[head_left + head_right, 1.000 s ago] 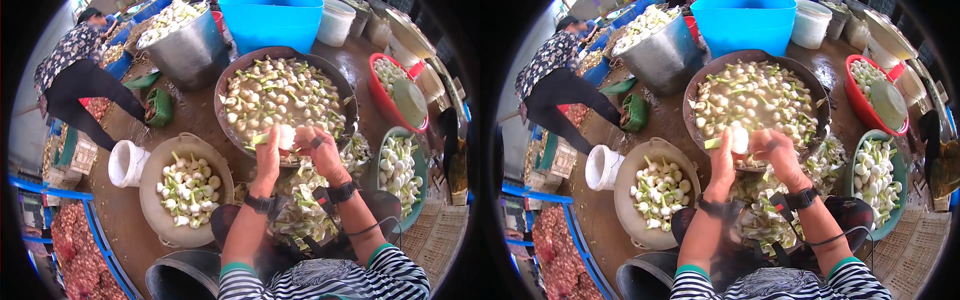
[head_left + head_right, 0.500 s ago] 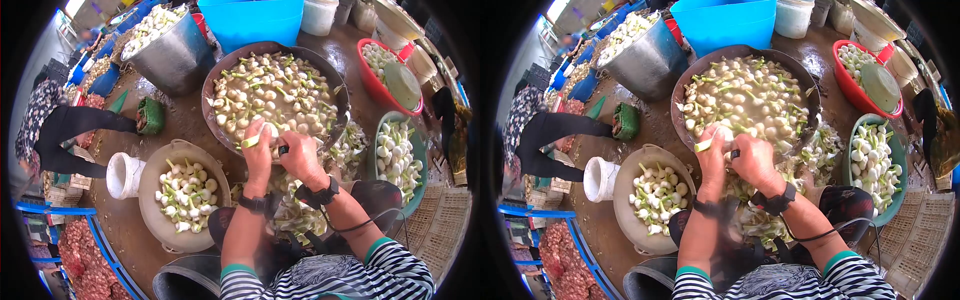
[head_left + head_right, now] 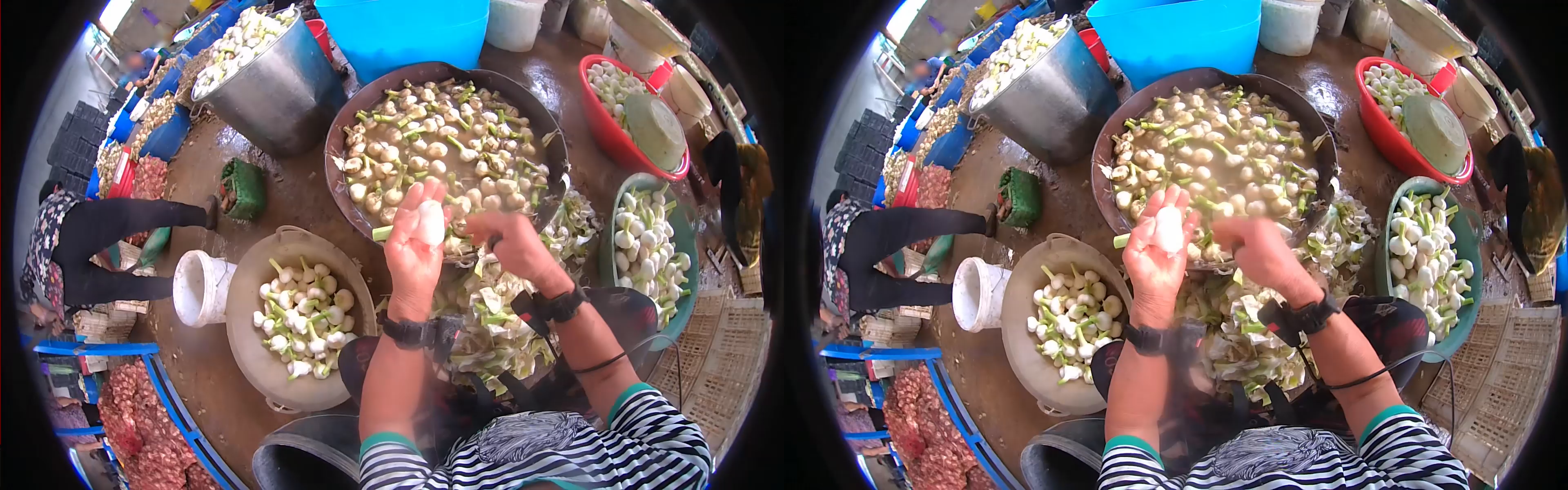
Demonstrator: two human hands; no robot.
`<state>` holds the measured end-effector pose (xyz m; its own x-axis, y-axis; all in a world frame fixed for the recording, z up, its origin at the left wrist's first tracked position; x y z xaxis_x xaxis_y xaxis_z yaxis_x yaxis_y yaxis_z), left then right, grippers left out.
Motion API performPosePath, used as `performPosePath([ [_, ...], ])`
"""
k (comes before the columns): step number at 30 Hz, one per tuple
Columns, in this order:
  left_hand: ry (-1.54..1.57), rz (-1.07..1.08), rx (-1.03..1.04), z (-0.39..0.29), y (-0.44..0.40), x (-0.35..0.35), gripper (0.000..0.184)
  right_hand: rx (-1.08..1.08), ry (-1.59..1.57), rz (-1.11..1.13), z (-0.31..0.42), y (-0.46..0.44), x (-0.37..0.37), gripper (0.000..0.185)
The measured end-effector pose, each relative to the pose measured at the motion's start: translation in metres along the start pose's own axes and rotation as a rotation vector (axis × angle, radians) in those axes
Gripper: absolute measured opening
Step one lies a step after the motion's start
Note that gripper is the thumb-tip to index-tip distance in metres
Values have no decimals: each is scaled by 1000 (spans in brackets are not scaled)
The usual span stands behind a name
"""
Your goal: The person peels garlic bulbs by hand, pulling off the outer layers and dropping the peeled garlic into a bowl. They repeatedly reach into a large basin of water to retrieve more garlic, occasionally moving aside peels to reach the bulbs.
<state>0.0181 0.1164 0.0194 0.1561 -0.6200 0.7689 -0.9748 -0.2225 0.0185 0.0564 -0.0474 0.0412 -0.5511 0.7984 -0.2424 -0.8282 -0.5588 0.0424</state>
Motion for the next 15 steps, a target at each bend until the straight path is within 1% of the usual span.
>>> performPosePath([
  [1,-128,-11,57,2,-1,-2,42,-9,-248,-45,19,-2,-1,34],
  [4,-565,-93,176,4,1,6,38,0,-217,0,44,-7,5,21],
  [5,-723,-136,206,3,3,11,37,-53,-124,-45,42,-9,7,18],
  [6,-804,-168,271,1,6,17,34,-105,-35,-89,37,-10,11,16],
  [7,-859,-166,295,0,8,18,33,-157,55,-131,34,-11,14,16],
  [9,-969,-162,344,-1,11,19,31,-108,6,-136,34,-11,16,11],
  [11,-950,-140,349,2,9,14,30,-63,-18,-125,28,-13,14,10],
  [14,-900,-123,316,-1,6,15,28,-168,168,-199,41,-10,18,11],
  [15,-882,-124,299,-2,7,16,28,-175,159,-232,39,-10,20,11],
])
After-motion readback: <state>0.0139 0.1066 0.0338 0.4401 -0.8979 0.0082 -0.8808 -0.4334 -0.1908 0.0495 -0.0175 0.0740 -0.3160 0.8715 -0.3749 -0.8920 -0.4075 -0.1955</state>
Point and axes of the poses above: each hand's wrist, its own y-axis away from the middle knuckle, its own x-axis out of the palm, z = x × y, the point moved 2 cm from there along -y, towards the middle knuckle, and after that the axes turned 15 degrees about -y, right-handed, at the moved point
